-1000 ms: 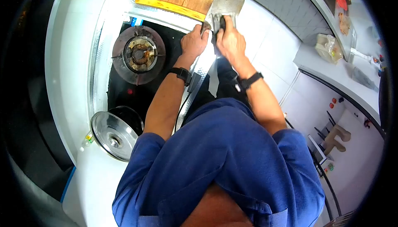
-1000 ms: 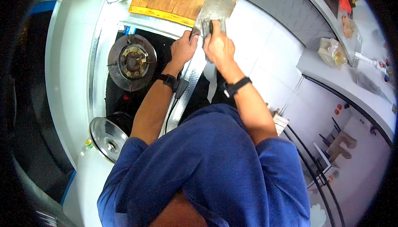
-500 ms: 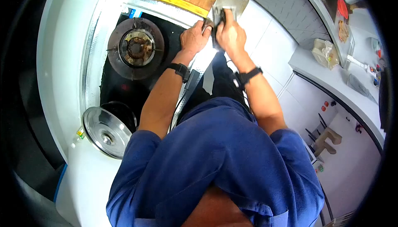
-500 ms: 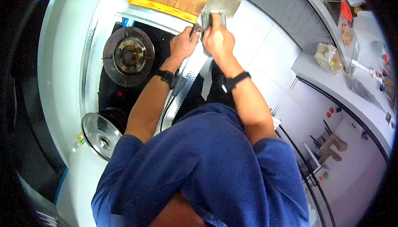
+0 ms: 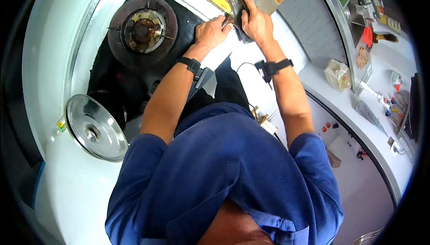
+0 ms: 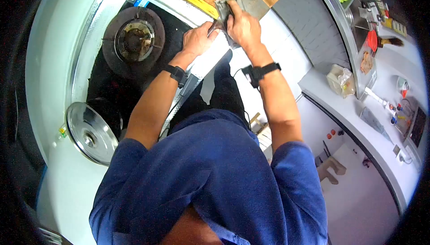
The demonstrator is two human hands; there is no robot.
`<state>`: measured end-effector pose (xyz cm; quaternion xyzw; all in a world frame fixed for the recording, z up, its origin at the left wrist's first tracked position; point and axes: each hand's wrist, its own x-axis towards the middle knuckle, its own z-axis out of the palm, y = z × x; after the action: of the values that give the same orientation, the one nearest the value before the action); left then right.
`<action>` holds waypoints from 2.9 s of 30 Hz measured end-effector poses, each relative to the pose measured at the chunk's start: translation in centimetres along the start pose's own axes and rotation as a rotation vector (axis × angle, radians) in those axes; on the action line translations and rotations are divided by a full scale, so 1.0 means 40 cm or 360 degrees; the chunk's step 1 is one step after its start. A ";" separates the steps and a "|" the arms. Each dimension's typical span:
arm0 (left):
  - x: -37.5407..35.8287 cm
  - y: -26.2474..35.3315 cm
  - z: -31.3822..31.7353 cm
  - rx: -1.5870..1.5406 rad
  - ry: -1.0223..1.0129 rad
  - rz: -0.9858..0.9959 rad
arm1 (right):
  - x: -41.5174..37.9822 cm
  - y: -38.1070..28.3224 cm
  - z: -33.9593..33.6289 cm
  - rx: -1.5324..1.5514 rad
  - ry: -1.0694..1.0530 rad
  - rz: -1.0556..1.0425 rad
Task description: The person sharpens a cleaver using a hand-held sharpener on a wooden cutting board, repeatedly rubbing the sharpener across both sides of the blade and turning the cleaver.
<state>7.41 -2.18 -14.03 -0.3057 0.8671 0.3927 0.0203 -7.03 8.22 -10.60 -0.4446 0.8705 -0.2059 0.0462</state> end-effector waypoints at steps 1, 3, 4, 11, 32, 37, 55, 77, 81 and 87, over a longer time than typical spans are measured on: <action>0.000 -0.002 0.002 0.0008 -0.0021 -0.0017 | 0.001 0.005 -0.012 -0.0011 -0.0051 -0.0048; 0.000 0.003 -0.010 0.0015 -0.0099 -0.0061 | -0.031 0.013 -0.030 -0.0053 -0.0124 -0.0101; 0.000 0.002 -0.006 -0.0008 -0.0084 -0.0070 | -0.068 0.025 -0.031 -0.0084 -0.0146 -0.0114; -0.003 -0.004 0.007 -0.0038 0.0018 -0.0068 | 0.019 0.017 -0.039 -0.0096 -0.0181 -0.0429; -0.030 0.016 0.002 -0.0032 0.0066 -0.0179 | 0.028 0.065 -0.003 0.0027 -0.0121 -0.0591; -0.022 0.016 0.012 -0.0029 0.0093 -0.0171 | 0.028 0.049 -0.027 -0.0052 -0.0180 -0.0543; -0.014 -0.002 0.019 -0.0093 0.0118 -0.0160 | 0.054 0.027 -0.028 -0.0121 -0.0204 -0.0629; -0.019 -0.007 0.023 -0.0143 0.0182 -0.0131 | 0.035 0.045 -0.052 -0.0116 -0.0283 -0.0667; -0.018 0.003 0.012 -0.0139 0.0101 -0.0208 | -0.012 0.053 -0.083 -0.0169 -0.0322 -0.0600; -0.020 0.003 0.011 -0.0145 0.0131 -0.0181 | 0.027 0.039 -0.048 -0.0161 -0.0293 -0.0613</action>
<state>7.90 -1.40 -14.03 -0.3709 0.8297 0.4172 -0.0069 -9.35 8.78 -9.38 -0.6213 0.7709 -0.1254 0.0628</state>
